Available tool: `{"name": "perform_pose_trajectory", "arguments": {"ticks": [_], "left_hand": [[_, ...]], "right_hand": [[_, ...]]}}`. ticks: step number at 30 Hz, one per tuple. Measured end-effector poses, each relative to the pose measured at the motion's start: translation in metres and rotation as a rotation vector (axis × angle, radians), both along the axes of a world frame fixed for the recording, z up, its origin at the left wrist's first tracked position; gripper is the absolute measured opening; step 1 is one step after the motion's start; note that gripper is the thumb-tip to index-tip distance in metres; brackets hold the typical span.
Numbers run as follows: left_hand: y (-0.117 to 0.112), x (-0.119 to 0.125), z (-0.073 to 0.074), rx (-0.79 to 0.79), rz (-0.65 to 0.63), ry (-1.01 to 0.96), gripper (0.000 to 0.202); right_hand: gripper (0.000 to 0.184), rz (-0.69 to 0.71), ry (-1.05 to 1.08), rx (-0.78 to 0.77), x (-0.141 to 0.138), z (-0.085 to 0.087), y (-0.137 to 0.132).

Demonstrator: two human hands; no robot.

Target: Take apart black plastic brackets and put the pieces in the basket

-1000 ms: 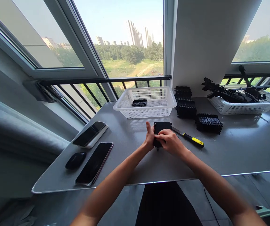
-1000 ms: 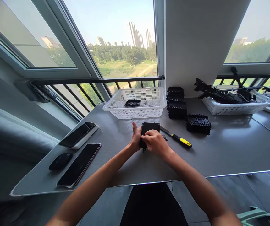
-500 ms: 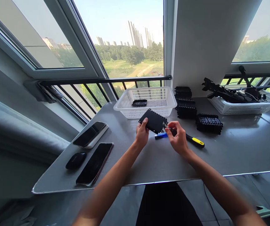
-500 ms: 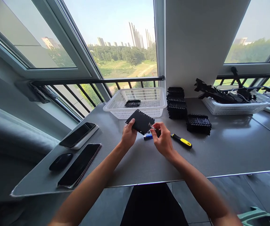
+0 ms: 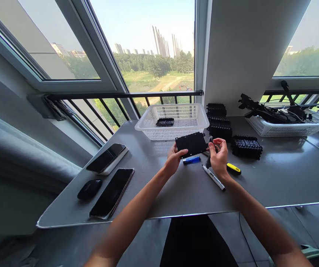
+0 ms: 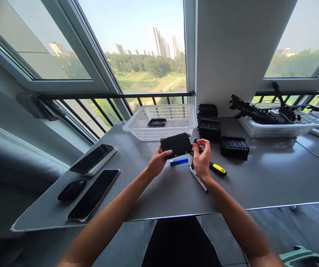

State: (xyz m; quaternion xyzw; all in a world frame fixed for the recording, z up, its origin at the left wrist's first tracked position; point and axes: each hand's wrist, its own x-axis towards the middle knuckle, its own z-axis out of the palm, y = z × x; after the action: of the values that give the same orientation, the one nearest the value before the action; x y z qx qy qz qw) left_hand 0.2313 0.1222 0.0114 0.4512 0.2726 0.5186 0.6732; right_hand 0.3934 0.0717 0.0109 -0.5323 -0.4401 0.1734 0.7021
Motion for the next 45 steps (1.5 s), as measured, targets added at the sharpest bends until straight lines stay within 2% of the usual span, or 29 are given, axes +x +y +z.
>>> {"name": "perform_pose_trajectory", "arguments": {"ticks": [3, 6, 10, 12, 14, 17, 19, 23, 30, 35, 45], "left_hand": [[-0.003, 0.002, -0.002, -0.034, -0.056, 0.027, 0.05], [-0.004, 0.001, -0.003, -0.083, -0.124, 0.097, 0.048], [-0.007, 0.001, -0.003, -0.098, -0.255, 0.206, 0.054], [-0.01, 0.003, -0.003, -0.069, -0.281, 0.251, 0.058], [-0.011, 0.006, -0.003, -0.021, -0.227, 0.287, 0.053], [-0.011, 0.009, -0.003, 0.041, -0.037, 0.303, 0.046], [-0.01, 0.008, -0.002, 0.058, 0.038, 0.285, 0.047], [-0.01, 0.007, -0.001, 0.058, 0.068, 0.247, 0.049], [-0.013, 0.011, -0.005, 0.068, 0.075, 0.237, 0.048], [-0.012, 0.012, -0.004, 0.031, 0.102, 0.191, 0.049], [0.005, 0.002, -0.005, -0.089, 0.203, 0.059, 0.053]], "right_hand": [[0.025, -0.109, -0.024, 0.045, 0.008, 0.001, 0.003], [0.023, -0.153, -0.035, 0.085, 0.011, 0.002, 0.005], [0.026, -0.072, -0.04, 0.1, 0.006, 0.002, 0.003], [0.027, -0.011, -0.081, 0.094, 0.003, 0.004, 0.0], [0.027, 0.001, -0.168, 0.095, 0.001, 0.005, -0.003], [0.026, -0.062, -0.342, 0.103, 0.002, 0.009, -0.008], [0.028, -0.054, -0.435, 0.084, 0.004, 0.01, -0.009], [0.03, 0.045, -0.539, 0.034, 0.004, 0.008, -0.009], [0.032, 0.055, -0.595, 0.005, 0.003, 0.006, -0.009], [0.033, 0.115, -0.646, -0.016, 0.004, 0.006, -0.008], [0.029, 0.313, -0.754, -0.037, -0.003, 0.005, -0.01]]}}
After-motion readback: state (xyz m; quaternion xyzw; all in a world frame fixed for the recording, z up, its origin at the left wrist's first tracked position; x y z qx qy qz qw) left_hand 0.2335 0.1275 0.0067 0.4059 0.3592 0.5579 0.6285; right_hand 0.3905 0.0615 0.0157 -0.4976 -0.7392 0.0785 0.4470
